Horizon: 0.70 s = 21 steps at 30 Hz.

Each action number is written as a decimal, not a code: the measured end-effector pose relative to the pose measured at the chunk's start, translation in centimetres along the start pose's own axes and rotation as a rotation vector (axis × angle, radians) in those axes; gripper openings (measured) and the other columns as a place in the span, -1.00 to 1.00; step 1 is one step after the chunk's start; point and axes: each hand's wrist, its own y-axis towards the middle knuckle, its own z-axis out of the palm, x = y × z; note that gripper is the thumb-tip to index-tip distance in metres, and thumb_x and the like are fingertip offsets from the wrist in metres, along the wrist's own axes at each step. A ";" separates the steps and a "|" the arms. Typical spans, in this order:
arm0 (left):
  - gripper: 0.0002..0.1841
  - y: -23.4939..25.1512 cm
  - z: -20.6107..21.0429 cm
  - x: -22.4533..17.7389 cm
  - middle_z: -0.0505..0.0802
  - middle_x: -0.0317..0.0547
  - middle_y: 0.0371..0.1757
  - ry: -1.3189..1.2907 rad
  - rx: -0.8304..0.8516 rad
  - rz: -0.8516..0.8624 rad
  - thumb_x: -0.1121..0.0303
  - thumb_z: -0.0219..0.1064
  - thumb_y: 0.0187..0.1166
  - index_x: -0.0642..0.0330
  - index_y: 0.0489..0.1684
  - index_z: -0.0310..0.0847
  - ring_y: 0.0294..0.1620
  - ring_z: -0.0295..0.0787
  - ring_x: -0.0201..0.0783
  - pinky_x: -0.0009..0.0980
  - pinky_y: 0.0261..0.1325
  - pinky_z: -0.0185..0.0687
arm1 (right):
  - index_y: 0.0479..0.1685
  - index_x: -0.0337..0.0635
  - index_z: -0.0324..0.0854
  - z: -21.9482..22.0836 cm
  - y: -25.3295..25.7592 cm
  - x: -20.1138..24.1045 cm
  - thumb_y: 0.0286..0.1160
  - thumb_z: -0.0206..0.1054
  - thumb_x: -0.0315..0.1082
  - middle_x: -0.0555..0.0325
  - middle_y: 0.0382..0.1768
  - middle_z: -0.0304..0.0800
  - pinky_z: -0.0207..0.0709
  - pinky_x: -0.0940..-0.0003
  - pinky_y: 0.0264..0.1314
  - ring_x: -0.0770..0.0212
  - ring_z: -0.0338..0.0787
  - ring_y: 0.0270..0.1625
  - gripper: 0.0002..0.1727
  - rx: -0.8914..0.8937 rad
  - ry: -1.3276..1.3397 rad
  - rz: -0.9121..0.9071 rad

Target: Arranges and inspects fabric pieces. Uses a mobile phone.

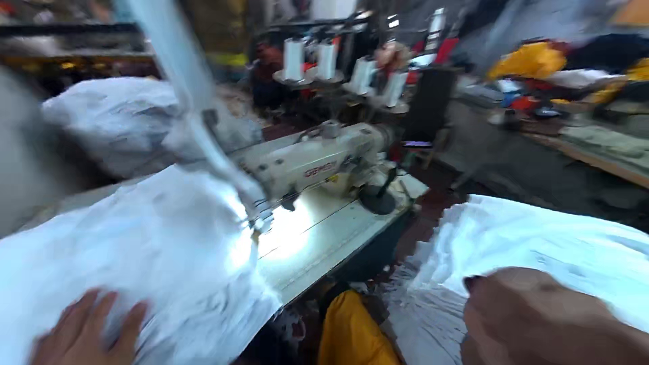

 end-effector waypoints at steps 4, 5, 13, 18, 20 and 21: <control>-0.53 -1.5 1.1 -0.8 0.71 0.18 0.50 -0.062 -0.220 -0.034 0.09 0.09 0.80 0.27 0.31 0.73 0.59 0.54 0.23 0.31 0.68 0.19 | 0.20 0.03 0.75 8.9 -6.4 -6.6 0.67 0.27 -0.20 0.26 -0.41 0.71 0.49 0.56 -0.49 0.44 0.62 -0.48 -0.73 0.295 -0.286 0.110; -0.55 -2.3 1.3 -0.9 0.71 0.10 0.51 -0.117 -0.237 -0.053 0.15 0.05 0.83 0.27 0.33 0.72 0.62 0.54 0.12 0.22 0.72 0.22 | 0.15 0.06 0.80 10.6 -8.6 -7.6 0.54 0.33 -0.19 0.23 -0.39 0.77 0.53 0.44 -0.54 0.36 0.68 -0.49 -0.71 0.388 -0.346 0.139; -0.72 -8.4 -1.0 -3.1 0.84 -0.01 0.16 -0.558 -0.526 -0.092 0.38 0.21 0.73 0.37 0.17 0.72 0.13 0.81 -0.29 -0.35 0.20 0.78 | 0.26 -0.05 0.80 12.5 -14.7 -8.1 0.52 0.44 0.06 -0.06 -0.11 0.87 0.70 -0.16 -0.37 -0.12 0.88 -0.28 -0.51 0.895 -0.262 0.445; -0.79 -6.0 -2.0 -5.3 0.86 -0.17 -0.07 -0.153 -0.452 -0.077 0.29 0.36 0.62 0.12 -0.02 0.89 -0.04 0.79 -0.39 -0.50 0.04 0.73 | 0.22 -0.04 0.81 13.9 -13.3 -8.1 0.52 0.42 0.02 0.00 -0.20 0.85 0.70 0.01 -0.45 0.00 0.86 -0.35 -0.56 0.831 -0.228 0.305; -0.78 -4.9 -2.1 -5.3 0.85 -0.16 -0.12 -0.055 -0.320 -0.134 0.26 0.36 0.62 0.08 0.01 0.89 -0.10 0.81 -0.29 -0.37 -0.01 0.77 | 0.23 -0.01 0.80 14.4 -12.9 -7.8 0.55 0.40 0.06 0.03 -0.21 0.85 0.71 0.03 -0.43 0.03 0.86 -0.34 -0.55 0.834 -0.198 0.271; -0.78 -4.5 -2.2 -5.4 0.84 -0.14 -0.13 -0.030 -0.255 -0.167 0.26 0.38 0.61 0.09 0.02 0.88 -0.12 0.81 -0.24 -0.30 -0.02 0.78 | 0.24 0.00 0.80 14.6 -12.9 -7.7 0.56 0.39 0.07 0.04 -0.21 0.85 0.72 0.04 -0.43 0.04 0.86 -0.34 -0.55 0.837 -0.184 0.256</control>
